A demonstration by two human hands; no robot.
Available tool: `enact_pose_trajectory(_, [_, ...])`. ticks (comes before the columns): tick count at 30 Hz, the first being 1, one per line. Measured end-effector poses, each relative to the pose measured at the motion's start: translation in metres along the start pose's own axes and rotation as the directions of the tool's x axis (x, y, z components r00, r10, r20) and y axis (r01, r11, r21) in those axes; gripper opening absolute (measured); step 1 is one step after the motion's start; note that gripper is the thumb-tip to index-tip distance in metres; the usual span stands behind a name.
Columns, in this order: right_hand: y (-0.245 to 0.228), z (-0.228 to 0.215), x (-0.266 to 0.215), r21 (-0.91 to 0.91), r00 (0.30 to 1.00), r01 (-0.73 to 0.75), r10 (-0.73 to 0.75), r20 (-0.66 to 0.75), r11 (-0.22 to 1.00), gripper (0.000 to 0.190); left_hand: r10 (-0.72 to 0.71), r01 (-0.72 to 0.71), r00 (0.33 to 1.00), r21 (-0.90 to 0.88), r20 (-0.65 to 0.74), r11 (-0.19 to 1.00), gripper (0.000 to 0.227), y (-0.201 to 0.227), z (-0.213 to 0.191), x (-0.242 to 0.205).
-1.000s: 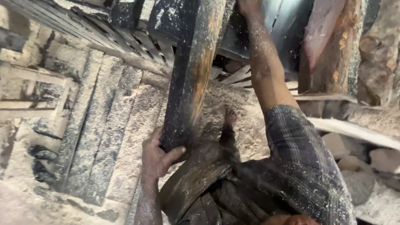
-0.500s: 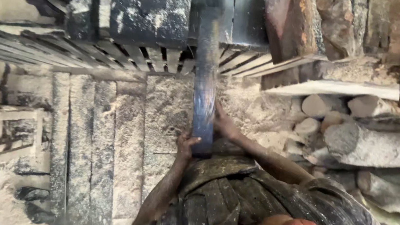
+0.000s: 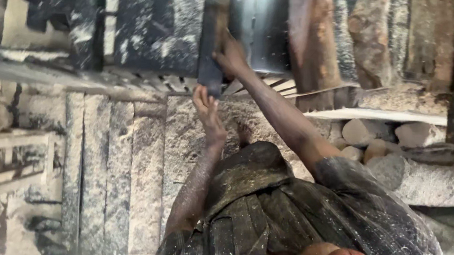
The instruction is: The person saws logs using a table saw, feeding the wood into the rotating blade and setting aside the cut pieces.
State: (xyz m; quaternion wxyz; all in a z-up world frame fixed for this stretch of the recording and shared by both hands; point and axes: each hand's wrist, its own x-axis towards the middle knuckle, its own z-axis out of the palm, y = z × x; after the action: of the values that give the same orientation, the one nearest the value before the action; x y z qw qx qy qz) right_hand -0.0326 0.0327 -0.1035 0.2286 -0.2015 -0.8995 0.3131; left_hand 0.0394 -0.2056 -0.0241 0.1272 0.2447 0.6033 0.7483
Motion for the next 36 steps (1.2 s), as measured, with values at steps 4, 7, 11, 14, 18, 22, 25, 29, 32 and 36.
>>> enact_pose_trajectory(4, [-0.031,-0.053,0.049,-0.208,0.731,-0.382,0.432,0.528,0.901,0.068,-0.035,0.027,0.984,0.049,0.173,0.998,0.059,-0.039,0.078,-0.01])
enact_pose_trajectory(7, [-0.091,-0.143,-0.012,0.128,0.878,0.083,-0.133,0.461,0.988,0.069,-0.626,0.721,0.678,-0.182,0.386,0.668,0.072,-0.073,0.133,0.017])
enact_pose_trajectory(11, [-0.067,-0.286,-0.059,0.064,0.947,-0.308,0.3,0.113,0.949,0.086,-0.813,0.932,0.361,-0.198,0.456,0.303,0.092,-0.098,0.202,0.049])
enact_pose_trajectory(14, [0.03,-0.317,-0.039,0.183,0.936,-0.341,0.351,-0.028,0.922,0.082,-0.83,0.927,0.36,-0.26,0.426,0.269,0.09,-0.095,0.235,0.047])
enact_pose_trajectory(18, [0.088,-0.258,-0.045,0.771,0.885,-0.393,0.433,0.17,0.501,0.082,-0.795,0.857,0.505,-0.307,0.336,0.414,0.087,-0.083,0.247,0.04])
enact_pose_trajectory(22, [0.048,-0.221,-0.078,0.918,0.901,-0.335,0.356,0.247,0.212,0.085,-0.72,0.788,0.613,-0.311,0.324,0.531,0.084,-0.071,0.207,0.03])
enact_pose_trajectory(25, [0.01,-0.17,-0.111,0.623,0.845,-0.453,0.53,0.073,0.637,0.088,-0.645,0.711,0.703,-0.287,0.3,0.642,0.082,-0.059,0.148,0.005])
enact_pose_trajectory(29, [-0.048,-0.106,-0.222,0.446,0.907,-0.373,0.42,-0.007,0.813,0.087,-0.662,0.712,0.702,-0.245,0.261,0.659,0.08,-0.057,0.04,-0.103])
enact_pose_trajectory(32, [-0.112,-0.101,-0.306,0.454,0.906,-0.416,0.402,0.132,0.788,0.09,-0.763,0.811,0.584,-0.244,0.276,0.532,0.077,-0.056,-0.029,-0.218])
enact_pose_trajectory(36, [-0.204,-0.124,-0.353,0.584,0.854,-0.521,0.397,0.337,0.623,0.107,-0.855,0.892,0.429,-0.289,0.292,0.348,0.075,-0.055,-0.087,-0.318])
